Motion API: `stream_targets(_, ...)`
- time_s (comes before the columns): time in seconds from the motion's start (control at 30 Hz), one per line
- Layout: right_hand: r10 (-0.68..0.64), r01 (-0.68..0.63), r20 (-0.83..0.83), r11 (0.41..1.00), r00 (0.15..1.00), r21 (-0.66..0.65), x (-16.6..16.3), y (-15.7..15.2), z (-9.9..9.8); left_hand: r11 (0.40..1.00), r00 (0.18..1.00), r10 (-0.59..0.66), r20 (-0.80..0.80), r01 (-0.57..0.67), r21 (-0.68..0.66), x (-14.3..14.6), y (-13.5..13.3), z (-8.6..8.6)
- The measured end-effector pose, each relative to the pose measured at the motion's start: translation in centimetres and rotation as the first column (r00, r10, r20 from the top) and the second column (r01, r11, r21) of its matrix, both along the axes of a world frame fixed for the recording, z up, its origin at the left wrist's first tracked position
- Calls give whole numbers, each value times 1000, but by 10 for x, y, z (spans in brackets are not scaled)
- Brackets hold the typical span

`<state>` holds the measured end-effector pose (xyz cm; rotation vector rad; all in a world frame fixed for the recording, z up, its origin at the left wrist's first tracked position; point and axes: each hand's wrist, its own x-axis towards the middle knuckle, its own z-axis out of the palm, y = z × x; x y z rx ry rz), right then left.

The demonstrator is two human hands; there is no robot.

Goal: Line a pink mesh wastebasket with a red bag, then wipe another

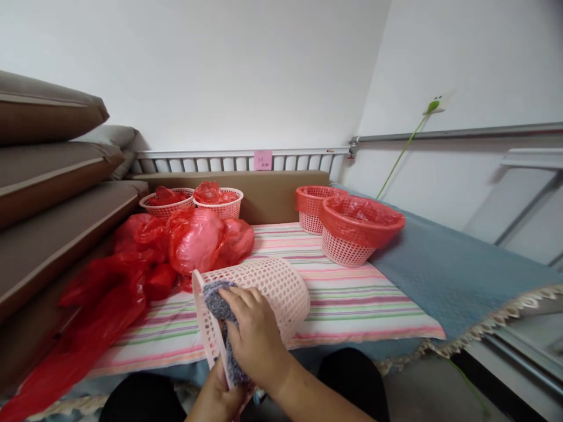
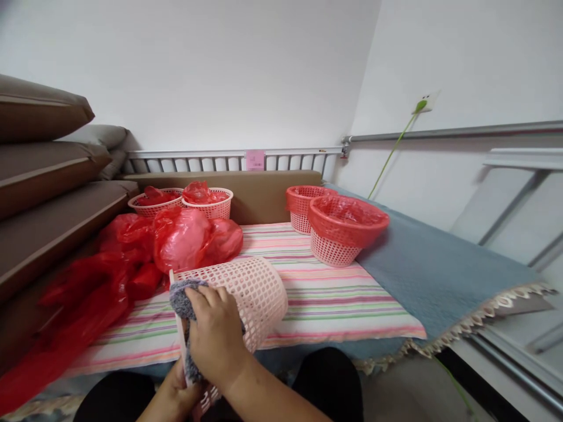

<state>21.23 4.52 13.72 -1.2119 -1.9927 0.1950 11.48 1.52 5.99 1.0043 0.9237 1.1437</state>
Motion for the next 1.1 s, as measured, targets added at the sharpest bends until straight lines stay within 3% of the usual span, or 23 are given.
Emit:
stream_targets(0.13, -213, 210, 99, 977, 972, 32, 50, 35, -21, 988, 988, -153, 5, 153, 15, 1, 2, 0)
stream_targets(0.2, -414, 416, 144, 909, 899, 18, 86, 57, -33, 972, 973, -230, -27, 231, 37, -1, 4, -6)
stream_targets(0.27, -585, 596, 167, 803, 794, -20, 120, 74, -45, 961, 964, -260, -54, 264, 85, -1, 5, -13)
stream_targets(0.37, -655, 671, 195, 741, 730, -21, 147, 81, -56, 973, 977, -208, -40, 211, 98, 2, 2, -12)
stream_targets(0.5, -667, 679, 210, 734, 715, 20, 144, 72, -60, 992, 992, -119, 41, 121, -38, 3, 5, 16)
stream_targets(0.63, -660, 670, 197, 742, 725, 23, 140, 70, -59, 999, 991, -34, 130, 37, -20, 1, 17, 37)
stream_targets(0.77, -655, 666, 137, 744, 743, -61, 138, 72, -53, 999, 979, -33, 203, 40, -31, 5, 20, 38)
stream_targets(0.83, -607, 611, 71, 784, 792, -115, 122, 67, -44, 999, 976, -22, 217, 31, -40, 7, 17, 37)
stream_targets(0.9, -484, 480, -4, 869, 875, -121, 91, 55, -31, 999, 974, -25, 225, 34, -37, 9, 15, 37)
stream_targets(0.97, -279, 276, -54, 959, 959, -66, 53, 38, -16, 1000, 977, -23, 212, 27, -16, 8, 15, 36)
stream_targets(1.03, -88, 88, -79, 996, 993, -12, 20, 21, -4, 1000, 988, 28, 154, -28, 4, 5, 16, 33)
stream_targets(1.1, 14, -15, -81, 1000, 997, -4, 0, 10, 3, 996, 993, 85, 84, -86, 11, 1, 17, 29)
